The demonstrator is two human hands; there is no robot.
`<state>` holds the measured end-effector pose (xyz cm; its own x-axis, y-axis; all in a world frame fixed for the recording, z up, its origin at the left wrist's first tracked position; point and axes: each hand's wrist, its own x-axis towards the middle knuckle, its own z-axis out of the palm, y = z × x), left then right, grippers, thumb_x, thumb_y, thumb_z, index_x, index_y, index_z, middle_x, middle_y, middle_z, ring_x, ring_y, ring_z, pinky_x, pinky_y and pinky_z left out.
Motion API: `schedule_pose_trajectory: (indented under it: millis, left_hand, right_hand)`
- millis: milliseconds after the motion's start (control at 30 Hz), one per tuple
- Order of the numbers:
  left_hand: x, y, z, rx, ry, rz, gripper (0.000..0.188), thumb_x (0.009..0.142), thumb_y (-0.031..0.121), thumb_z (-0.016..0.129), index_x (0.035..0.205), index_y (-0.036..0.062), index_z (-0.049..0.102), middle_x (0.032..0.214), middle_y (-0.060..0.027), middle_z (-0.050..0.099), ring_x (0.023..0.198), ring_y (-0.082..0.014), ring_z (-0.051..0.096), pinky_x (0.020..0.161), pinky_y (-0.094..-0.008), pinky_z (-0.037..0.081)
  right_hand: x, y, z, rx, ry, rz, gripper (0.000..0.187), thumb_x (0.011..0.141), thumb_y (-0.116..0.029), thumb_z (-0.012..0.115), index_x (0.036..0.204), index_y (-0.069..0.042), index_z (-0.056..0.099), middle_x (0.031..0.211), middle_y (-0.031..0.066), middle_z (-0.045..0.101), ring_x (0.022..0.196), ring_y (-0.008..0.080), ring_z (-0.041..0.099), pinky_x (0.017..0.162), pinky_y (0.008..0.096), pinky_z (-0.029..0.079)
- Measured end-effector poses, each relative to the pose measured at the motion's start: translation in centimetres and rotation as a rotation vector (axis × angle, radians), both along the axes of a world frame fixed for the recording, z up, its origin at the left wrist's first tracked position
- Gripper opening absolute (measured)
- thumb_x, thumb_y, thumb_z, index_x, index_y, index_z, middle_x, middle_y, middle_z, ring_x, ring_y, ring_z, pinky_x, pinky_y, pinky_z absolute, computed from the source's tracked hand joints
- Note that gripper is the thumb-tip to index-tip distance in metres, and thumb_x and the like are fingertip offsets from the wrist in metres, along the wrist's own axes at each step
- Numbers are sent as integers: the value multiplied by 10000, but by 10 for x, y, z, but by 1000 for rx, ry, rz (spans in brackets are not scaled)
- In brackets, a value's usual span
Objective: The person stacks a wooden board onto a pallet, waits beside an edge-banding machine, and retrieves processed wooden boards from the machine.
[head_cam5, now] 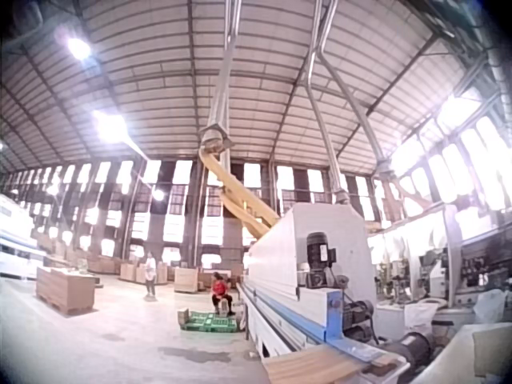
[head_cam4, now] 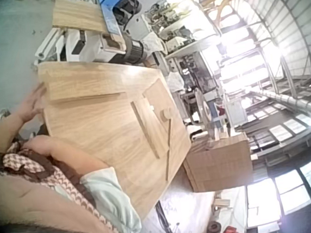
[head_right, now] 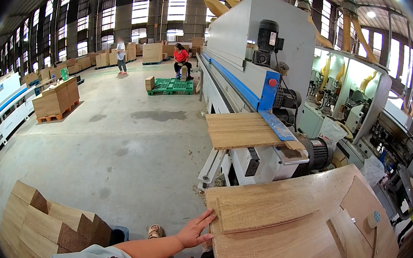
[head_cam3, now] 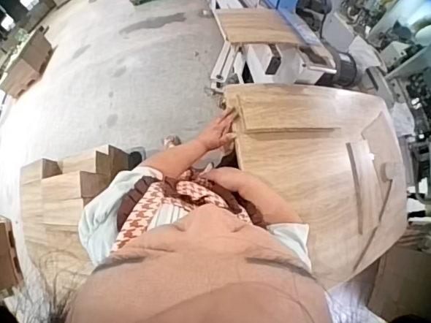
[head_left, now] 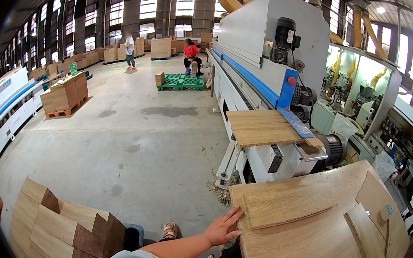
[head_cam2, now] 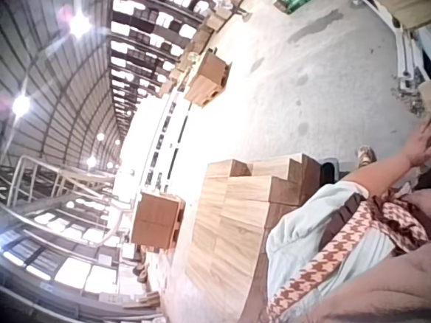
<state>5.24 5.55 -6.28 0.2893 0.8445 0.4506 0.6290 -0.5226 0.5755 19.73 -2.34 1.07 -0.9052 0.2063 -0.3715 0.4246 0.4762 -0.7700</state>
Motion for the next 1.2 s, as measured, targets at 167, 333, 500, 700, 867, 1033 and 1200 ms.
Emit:
schedule_pose_trajectory:
  millis: [167,333,500,700,867,1033,1200]
  left_hand:
    - [-1,-1,0,-22,3,6,658,841,497,477,1355,115,326,1450,-113,212,1173,-327,409,965,-415,327]
    - [-1,-1,0,-13,-5,4,654,842,493,477,1354,115,329,1451,-110,211,1169,-329,410,964,-414,327]
    - [-1,-2,2,-15,-1,10,649,841,483,485,1355,118,330,1451,-108,212,1165,-330,414,964,-412,328]
    - [-1,-2,0,-19,-10,5,649,842,474,491,1361,123,324,1452,-106,213,1172,-322,414,966,-420,326]
    - [-1,-1,-1,-26,-6,8,651,846,484,481,1364,124,319,1452,-104,212,1192,-319,399,972,-422,319]
    - [1,0,-1,-26,-20,-9,657,846,494,475,1366,125,316,1455,-105,206,1199,-319,393,974,-426,316]
    - [-2,-2,0,-34,-16,2,663,846,502,471,1367,124,313,1455,-108,204,1198,-323,393,973,-426,316]
  right_hand:
    - [-1,0,16,-22,-27,6,324,836,-222,482,1128,-129,585,1083,144,606,981,273,571,864,361,412]
    - [-1,0,9,-13,-7,7,324,829,-213,486,1123,-122,586,1081,146,606,976,274,573,858,362,415]
    - [0,0,1,9,18,14,326,829,-208,486,1127,-116,581,1073,149,609,969,271,574,853,362,417]
    - [-2,-8,44,-215,-72,-228,364,882,-332,449,1070,-72,620,1036,124,626,911,206,575,803,322,427]
    - [-6,-7,58,-407,-210,-373,401,890,-369,436,1037,-52,632,992,121,634,857,188,575,773,302,427]
    - [-1,-6,22,-297,-83,-292,394,889,-360,443,1009,-39,637,959,118,640,829,191,575,756,308,428]
    - [-5,-7,45,-363,-190,-363,361,889,-333,454,1005,-47,641,969,110,637,837,182,570,758,304,427]
